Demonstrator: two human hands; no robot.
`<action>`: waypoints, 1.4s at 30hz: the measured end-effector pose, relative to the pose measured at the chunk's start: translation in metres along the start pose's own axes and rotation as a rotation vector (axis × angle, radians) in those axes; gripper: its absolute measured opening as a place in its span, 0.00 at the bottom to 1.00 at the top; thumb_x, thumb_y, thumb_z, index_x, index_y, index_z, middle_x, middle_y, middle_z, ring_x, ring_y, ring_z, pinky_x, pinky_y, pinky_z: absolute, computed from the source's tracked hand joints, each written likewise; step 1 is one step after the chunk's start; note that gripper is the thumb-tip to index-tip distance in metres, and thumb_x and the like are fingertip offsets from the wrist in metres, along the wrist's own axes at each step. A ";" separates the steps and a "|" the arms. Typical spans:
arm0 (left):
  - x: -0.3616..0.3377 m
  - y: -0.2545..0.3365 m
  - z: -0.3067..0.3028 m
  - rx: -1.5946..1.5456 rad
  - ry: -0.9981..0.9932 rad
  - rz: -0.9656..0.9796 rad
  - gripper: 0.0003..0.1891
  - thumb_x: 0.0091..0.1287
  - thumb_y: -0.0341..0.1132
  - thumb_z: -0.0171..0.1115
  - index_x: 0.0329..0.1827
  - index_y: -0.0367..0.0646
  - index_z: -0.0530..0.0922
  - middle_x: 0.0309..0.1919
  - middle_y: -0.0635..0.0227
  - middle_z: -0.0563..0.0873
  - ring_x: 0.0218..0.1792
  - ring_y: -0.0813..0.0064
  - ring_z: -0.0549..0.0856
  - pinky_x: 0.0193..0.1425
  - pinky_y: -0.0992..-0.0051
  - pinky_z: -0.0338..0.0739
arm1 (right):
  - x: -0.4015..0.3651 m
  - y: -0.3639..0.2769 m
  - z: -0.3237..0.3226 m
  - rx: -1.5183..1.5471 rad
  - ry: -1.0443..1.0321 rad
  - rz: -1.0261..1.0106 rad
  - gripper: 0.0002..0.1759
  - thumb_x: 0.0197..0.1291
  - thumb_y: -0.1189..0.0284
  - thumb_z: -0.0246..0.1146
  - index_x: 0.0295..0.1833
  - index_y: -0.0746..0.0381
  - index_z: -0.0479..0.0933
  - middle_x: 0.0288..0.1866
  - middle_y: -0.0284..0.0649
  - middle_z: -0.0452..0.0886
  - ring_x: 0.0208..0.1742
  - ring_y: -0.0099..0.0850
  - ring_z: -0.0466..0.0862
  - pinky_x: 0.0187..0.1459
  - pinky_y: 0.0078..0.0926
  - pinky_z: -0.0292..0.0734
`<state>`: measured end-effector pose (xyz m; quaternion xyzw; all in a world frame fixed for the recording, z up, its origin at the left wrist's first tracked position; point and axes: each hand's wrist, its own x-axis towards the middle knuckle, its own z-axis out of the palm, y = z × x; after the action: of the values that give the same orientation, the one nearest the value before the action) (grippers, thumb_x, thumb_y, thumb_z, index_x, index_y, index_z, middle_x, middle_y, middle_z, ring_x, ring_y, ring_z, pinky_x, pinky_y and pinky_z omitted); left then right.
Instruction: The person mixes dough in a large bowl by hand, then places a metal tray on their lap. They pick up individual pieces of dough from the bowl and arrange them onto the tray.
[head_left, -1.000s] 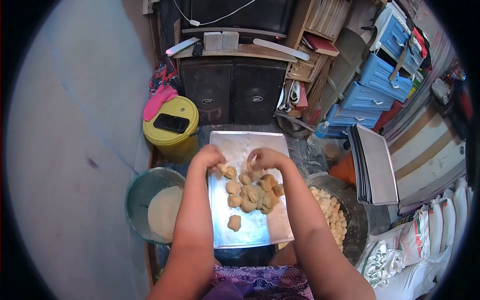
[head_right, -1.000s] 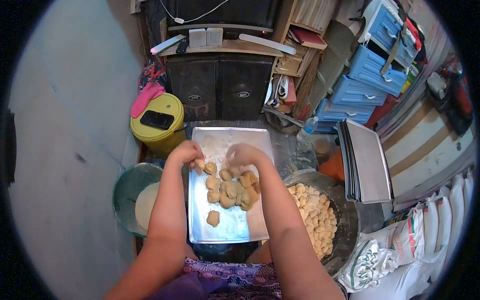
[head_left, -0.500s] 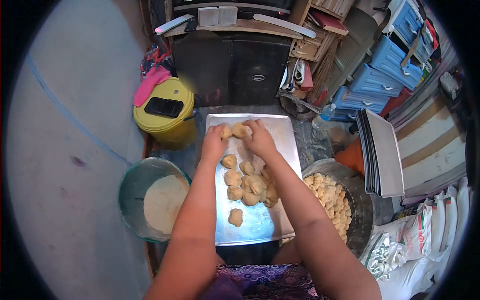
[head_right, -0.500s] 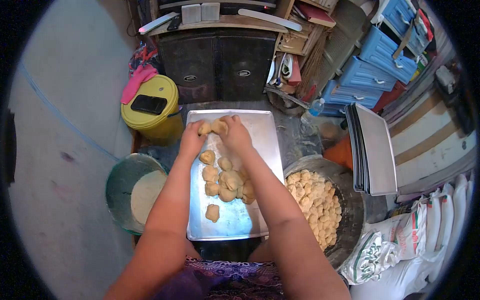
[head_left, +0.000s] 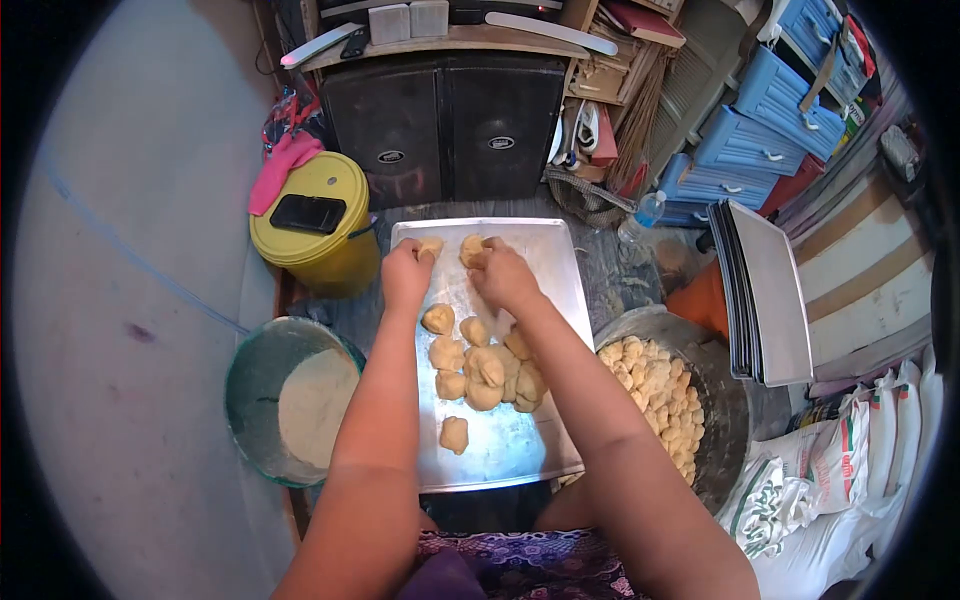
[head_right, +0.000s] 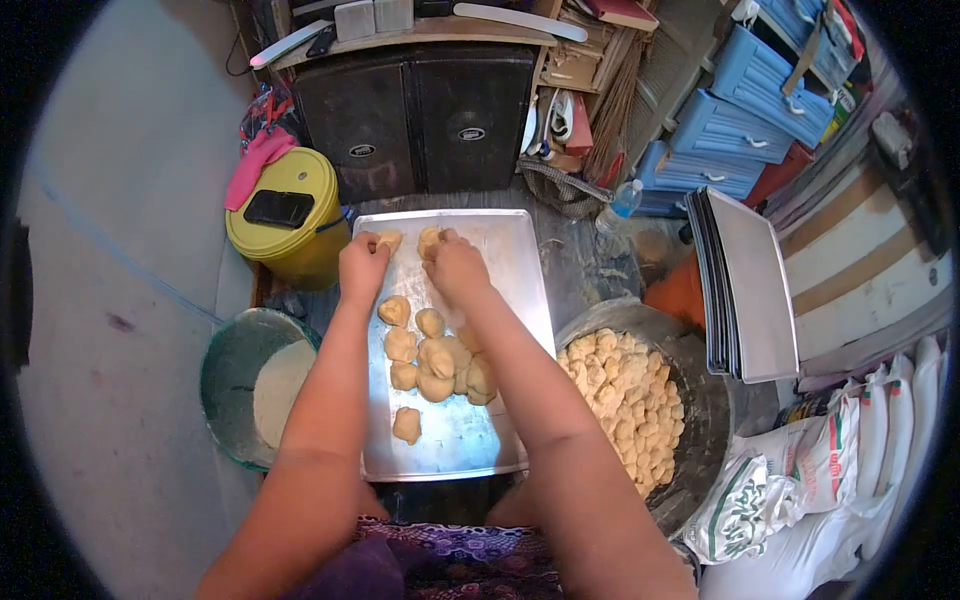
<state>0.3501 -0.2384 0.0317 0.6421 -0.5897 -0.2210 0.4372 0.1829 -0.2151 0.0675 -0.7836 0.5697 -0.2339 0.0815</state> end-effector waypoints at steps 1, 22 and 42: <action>0.002 -0.001 -0.003 -0.038 -0.027 -0.027 0.11 0.50 0.34 0.65 0.32 0.38 0.77 0.30 0.55 0.81 0.36 0.54 0.80 0.41 0.62 0.73 | 0.001 -0.010 -0.013 0.005 -0.001 0.002 0.09 0.48 0.71 0.61 0.36 0.63 0.79 0.45 0.48 0.78 0.45 0.45 0.78 0.47 0.35 0.73; -0.015 0.034 0.041 0.473 -0.048 0.294 0.13 0.49 0.34 0.65 0.39 0.46 0.77 0.36 0.64 0.79 0.45 0.63 0.76 0.50 0.64 0.63 | 0.001 0.030 -0.077 -0.012 -0.186 0.207 0.26 0.41 0.74 0.67 0.51 0.61 0.72 0.47 0.46 0.76 0.48 0.39 0.77 0.49 0.32 0.72; -0.058 0.077 -0.053 0.648 -0.807 -0.024 0.19 0.54 0.41 0.61 0.48 0.43 0.76 0.47 0.55 0.76 0.53 0.53 0.75 0.55 0.61 0.72 | -0.007 0.081 -0.007 -0.091 0.394 0.174 0.34 0.44 0.71 0.64 0.61 0.62 0.67 0.49 0.52 0.75 0.55 0.50 0.72 0.54 0.37 0.68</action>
<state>0.3371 -0.1614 0.1085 0.6149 -0.7422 -0.2621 -0.0490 0.1084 -0.2347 0.0395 -0.6734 0.6501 -0.3487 -0.0472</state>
